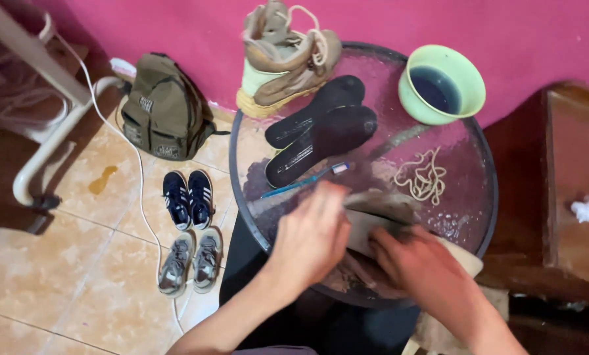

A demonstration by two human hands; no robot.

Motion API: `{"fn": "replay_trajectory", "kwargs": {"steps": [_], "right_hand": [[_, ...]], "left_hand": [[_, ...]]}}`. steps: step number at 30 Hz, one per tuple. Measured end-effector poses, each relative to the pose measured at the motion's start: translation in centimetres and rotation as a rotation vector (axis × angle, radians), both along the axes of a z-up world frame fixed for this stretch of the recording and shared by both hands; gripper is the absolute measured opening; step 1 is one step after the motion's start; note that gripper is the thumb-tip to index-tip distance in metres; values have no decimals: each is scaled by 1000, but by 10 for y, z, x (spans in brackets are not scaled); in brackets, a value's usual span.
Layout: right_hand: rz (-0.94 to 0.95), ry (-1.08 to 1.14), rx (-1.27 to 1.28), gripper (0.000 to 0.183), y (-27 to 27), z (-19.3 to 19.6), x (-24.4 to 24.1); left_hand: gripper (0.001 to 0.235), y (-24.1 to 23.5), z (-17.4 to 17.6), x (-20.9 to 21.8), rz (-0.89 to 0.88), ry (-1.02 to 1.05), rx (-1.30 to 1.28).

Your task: The person cleans the inside of a beige boot using a toothbrush. They scrub the interior lining and sole area while holding the boot open with their other hand. The person then removes the insole and continues scrubbing the inside of the boot.

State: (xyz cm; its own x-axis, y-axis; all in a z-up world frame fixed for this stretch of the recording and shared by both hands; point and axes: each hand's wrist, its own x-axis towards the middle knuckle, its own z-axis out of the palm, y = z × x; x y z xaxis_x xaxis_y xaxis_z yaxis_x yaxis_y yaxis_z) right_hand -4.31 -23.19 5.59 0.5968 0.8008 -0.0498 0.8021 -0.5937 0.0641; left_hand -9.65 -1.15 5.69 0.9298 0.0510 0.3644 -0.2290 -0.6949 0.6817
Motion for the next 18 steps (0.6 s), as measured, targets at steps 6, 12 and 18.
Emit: {"fn": "replay_trajectory", "kwargs": {"steps": [6, 12, 18], "right_hand": [[-223, 264, 259, 22, -38, 23, -7], [-235, 334, 627, 25, -37, 33, -38], [-189, 232, 779, 26, -45, 5, -47]], "left_hand": [[35, -23, -1, -4, 78, -60, 125], [34, 11, 25, 9, -25, 267, -76], [37, 78, -64, 93, 265, -245, 420]]}}
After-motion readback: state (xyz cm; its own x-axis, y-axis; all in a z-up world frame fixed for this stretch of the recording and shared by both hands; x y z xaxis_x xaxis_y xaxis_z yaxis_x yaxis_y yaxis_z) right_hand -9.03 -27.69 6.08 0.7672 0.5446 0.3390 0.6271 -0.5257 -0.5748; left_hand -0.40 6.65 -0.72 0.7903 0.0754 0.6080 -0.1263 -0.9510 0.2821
